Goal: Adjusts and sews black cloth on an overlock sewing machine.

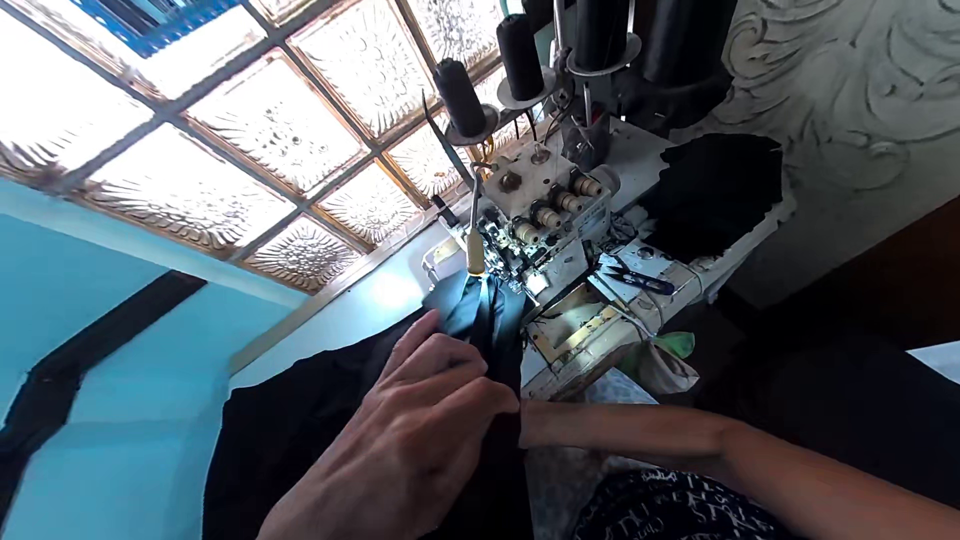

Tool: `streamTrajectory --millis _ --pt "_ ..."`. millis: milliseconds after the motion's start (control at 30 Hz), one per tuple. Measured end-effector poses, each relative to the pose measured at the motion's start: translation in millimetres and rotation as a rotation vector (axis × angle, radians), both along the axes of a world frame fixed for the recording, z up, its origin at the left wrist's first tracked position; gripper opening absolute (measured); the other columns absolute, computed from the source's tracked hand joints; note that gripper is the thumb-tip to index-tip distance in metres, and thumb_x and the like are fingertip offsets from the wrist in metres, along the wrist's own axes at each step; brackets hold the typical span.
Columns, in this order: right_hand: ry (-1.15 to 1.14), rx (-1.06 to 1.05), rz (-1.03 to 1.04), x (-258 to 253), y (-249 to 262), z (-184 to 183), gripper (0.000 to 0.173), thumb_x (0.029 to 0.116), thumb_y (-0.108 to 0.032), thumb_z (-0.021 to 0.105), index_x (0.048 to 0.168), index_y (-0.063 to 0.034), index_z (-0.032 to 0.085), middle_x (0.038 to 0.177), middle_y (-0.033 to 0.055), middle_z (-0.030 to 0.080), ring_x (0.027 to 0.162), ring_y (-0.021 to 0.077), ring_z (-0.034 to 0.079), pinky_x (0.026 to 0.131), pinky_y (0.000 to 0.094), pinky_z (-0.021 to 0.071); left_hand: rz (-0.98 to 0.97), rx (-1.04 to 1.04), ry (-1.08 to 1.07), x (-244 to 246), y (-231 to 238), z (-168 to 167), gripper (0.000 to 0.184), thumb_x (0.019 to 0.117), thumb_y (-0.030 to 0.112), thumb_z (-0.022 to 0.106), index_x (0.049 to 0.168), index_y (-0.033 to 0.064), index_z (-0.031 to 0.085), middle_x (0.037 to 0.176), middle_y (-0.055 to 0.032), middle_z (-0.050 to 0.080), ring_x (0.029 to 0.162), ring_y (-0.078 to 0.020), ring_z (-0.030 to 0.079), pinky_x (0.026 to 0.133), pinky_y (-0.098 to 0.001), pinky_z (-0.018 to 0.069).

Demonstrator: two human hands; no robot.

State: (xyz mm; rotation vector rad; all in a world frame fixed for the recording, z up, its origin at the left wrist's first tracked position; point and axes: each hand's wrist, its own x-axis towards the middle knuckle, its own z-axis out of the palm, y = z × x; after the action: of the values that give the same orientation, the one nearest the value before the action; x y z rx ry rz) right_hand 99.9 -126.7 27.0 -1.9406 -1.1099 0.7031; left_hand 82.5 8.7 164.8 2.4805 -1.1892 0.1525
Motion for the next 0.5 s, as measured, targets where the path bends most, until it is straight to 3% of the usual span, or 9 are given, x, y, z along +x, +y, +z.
streamTrajectory --millis 33,100,167,233,267,333,400,467,500 --pt "0.093 -0.079 0.053 10 6 3 0.040 0.1039 0.002 0.049 0.142 0.0140 0.049 0.142 0.0333 0.053 0.137 0.0436 0.050 0.116 0.0512 0.0356 0.031 0.055 -0.046 1 2 0 0.023 0.1013 0.020 0.047 0.102 0.0172 0.070 0.086 0.0025 0.068 0.102 -0.0124 0.063 0.117 -0.0441 0.0292" --pt "0.096 -0.131 0.083 20 16 -6 0.036 0.1053 -0.001 0.049 0.136 0.0169 0.052 0.137 0.0352 0.056 0.133 0.0455 0.052 0.113 0.0532 0.0377 0.123 0.156 -0.129 7 15 -2 0.028 0.0980 0.019 0.046 0.101 0.0149 0.074 0.088 0.0009 0.071 0.099 -0.0177 0.067 0.113 -0.0535 0.0352" --pt "-0.150 -0.081 0.072 15 21 -29 0.032 0.1015 -0.002 0.056 0.128 0.0155 0.060 0.132 0.0332 0.061 0.130 0.0462 0.055 0.113 0.0567 0.0372 0.224 0.218 -0.149 17 37 -11 0.031 0.0960 0.019 0.045 0.100 0.0114 0.075 0.089 -0.0020 0.072 0.097 -0.0239 0.069 0.107 -0.0615 0.0389" --pt "-0.303 -0.001 0.075 11 20 -64 0.035 0.0966 -0.007 0.064 0.129 0.0086 0.064 0.140 0.0279 0.058 0.139 0.0467 0.047 0.119 0.0637 0.0244 0.318 0.225 -0.110 28 60 -24 0.030 0.0927 0.017 0.047 0.099 0.0083 0.075 0.089 -0.0051 0.072 0.094 -0.0289 0.069 0.102 -0.0664 0.0411" --pt "-0.407 0.068 0.066 11 14 -85 0.036 0.0954 -0.013 0.066 0.128 0.0032 0.067 0.145 0.0235 0.057 0.143 0.0457 0.043 0.120 0.0656 0.0236 0.355 0.214 -0.068 31 71 -30 0.028 0.0919 0.014 0.050 0.100 0.0059 0.075 0.091 -0.0079 0.072 0.095 -0.0322 0.068 0.100 -0.0681 0.0409" --pt "-0.445 0.157 0.033 15 -10 -96 0.026 0.0967 -0.013 0.065 0.118 0.0006 0.071 0.135 0.0215 0.064 0.136 0.0442 0.051 0.114 0.0640 0.0346 0.405 0.191 0.015 34 87 -38 0.024 0.0914 0.007 0.055 0.104 0.0028 0.074 0.095 -0.0120 0.072 0.097 -0.0366 0.067 0.099 -0.0680 0.0418" --pt "-0.459 0.260 -0.103 26 -38 -78 0.018 0.0934 -0.001 0.063 0.107 0.0019 0.073 0.113 0.0205 0.073 0.110 0.0397 0.068 0.097 0.0564 0.0516 0.419 0.162 0.057 31 94 -42 0.023 0.0917 0.005 0.056 0.107 0.0024 0.074 0.100 -0.0127 0.073 0.098 -0.0356 0.066 0.096 -0.0630 0.0446" --pt "-0.525 0.347 -0.312 42 -53 -55 0.019 0.0888 0.006 0.061 0.102 0.0013 0.074 0.098 0.0177 0.074 0.094 0.0355 0.072 0.084 0.0523 0.0574 0.409 0.138 0.049 27 92 -39 0.024 0.0925 0.008 0.056 0.109 0.0030 0.073 0.100 -0.0119 0.072 0.098 -0.0335 0.065 0.093 -0.0590 0.0459" --pt "-0.570 0.376 -0.393 50 -56 -45 0.018 0.0889 0.005 0.061 0.100 -0.0002 0.075 0.098 0.0160 0.073 0.094 0.0338 0.071 0.082 0.0507 0.0578 0.395 0.133 0.031 24 89 -37 0.025 0.0934 0.011 0.056 0.110 0.0035 0.073 0.099 -0.0111 0.071 0.098 -0.0326 0.065 0.093 -0.0583 0.0457"
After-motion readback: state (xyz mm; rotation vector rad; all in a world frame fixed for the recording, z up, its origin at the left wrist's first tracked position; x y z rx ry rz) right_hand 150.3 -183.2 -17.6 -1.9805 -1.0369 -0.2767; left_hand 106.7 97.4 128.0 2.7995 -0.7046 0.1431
